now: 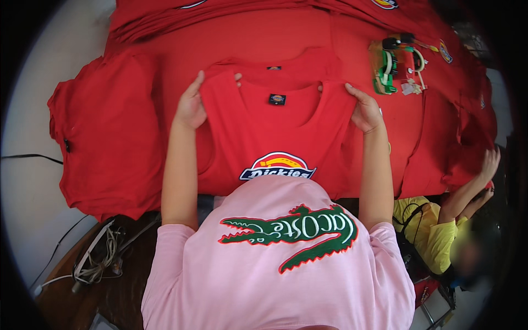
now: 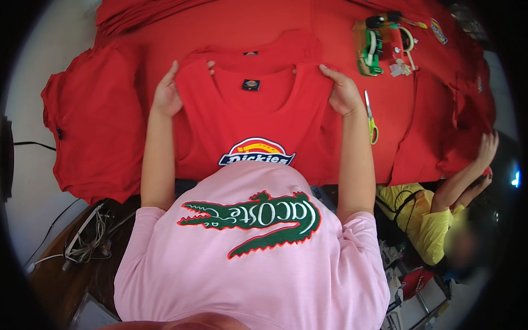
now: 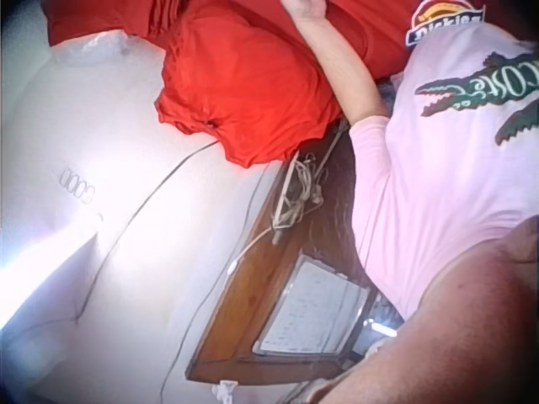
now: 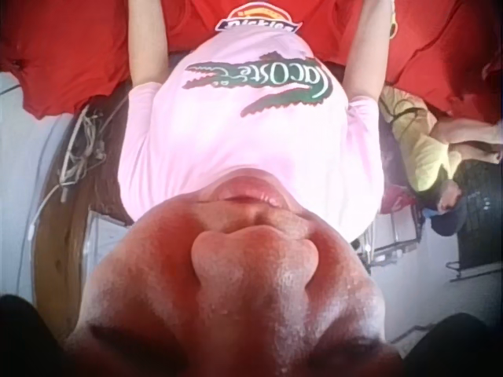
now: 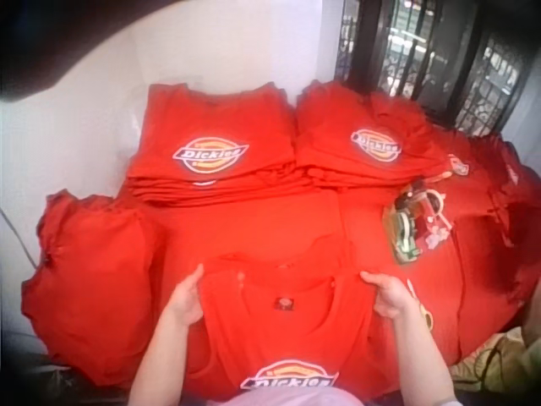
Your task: The person uses scissors to trim loose threads and small white tags from red shirts on a table, smoothing the fabric and lifting the garments to check the collars before stacking them.
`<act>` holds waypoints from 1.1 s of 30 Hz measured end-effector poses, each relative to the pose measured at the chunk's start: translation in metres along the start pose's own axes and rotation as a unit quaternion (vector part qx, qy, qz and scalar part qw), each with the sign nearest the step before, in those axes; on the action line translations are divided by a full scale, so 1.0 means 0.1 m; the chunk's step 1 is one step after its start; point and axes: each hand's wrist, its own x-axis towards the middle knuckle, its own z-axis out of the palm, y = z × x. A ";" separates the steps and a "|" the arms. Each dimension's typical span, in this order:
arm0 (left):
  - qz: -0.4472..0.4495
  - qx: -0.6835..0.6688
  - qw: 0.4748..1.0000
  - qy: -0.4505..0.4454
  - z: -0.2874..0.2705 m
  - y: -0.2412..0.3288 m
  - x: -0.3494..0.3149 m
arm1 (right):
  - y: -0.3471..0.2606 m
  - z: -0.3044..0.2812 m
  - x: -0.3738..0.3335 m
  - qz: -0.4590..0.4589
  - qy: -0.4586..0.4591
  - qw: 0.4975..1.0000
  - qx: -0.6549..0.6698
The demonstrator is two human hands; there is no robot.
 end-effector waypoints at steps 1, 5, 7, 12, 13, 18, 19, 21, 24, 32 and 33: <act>0.005 0.017 1.000 -0.006 0.10 0.05 -0.06 | -0.03 0.08 -0.10 -0.019 -0.037 0.999 -0.004; 0.015 -0.005 0.998 -0.055 0.37 0.17 -0.37 | -0.10 0.21 -0.53 -0.073 -0.125 0.988 0.047; 0.041 0.022 0.990 -0.136 0.53 0.21 -0.58 | -0.19 0.39 -0.80 -0.098 -0.234 0.966 0.054; 0.118 0.089 0.986 -0.082 1.39 -0.14 -1.14 | 0.09 0.76 -1.37 -0.156 -0.247 0.956 0.030; 0.139 0.142 0.978 -0.062 1.57 -0.33 -1.22 | 0.17 0.80 -1.44 -0.170 -0.227 0.959 0.027; 0.177 0.411 0.894 -0.022 1.98 -1.17 -1.60 | 0.79 0.94 -1.67 -0.201 -0.320 0.925 0.041; 0.165 0.421 0.891 -0.024 2.04 -1.28 -1.64 | 0.77 1.23 -1.91 -0.205 -0.192 0.955 -0.096; 0.146 0.435 0.888 -0.032 2.13 -1.47 -1.65 | 0.95 1.41 -2.01 -0.229 -0.213 0.944 -0.108; 0.181 0.466 0.866 -0.015 2.13 -1.77 -1.64 | 1.23 1.46 -2.13 -0.253 -0.209 0.933 -0.148; 0.325 0.463 0.824 -0.026 2.44 -2.17 -1.83 | 1.54 1.44 -2.45 -0.256 -0.207 0.927 -0.180; 0.302 0.455 0.837 -0.027 2.43 -2.19 -1.82 | 1.58 1.41 -2.47 -0.257 -0.203 0.928 -0.177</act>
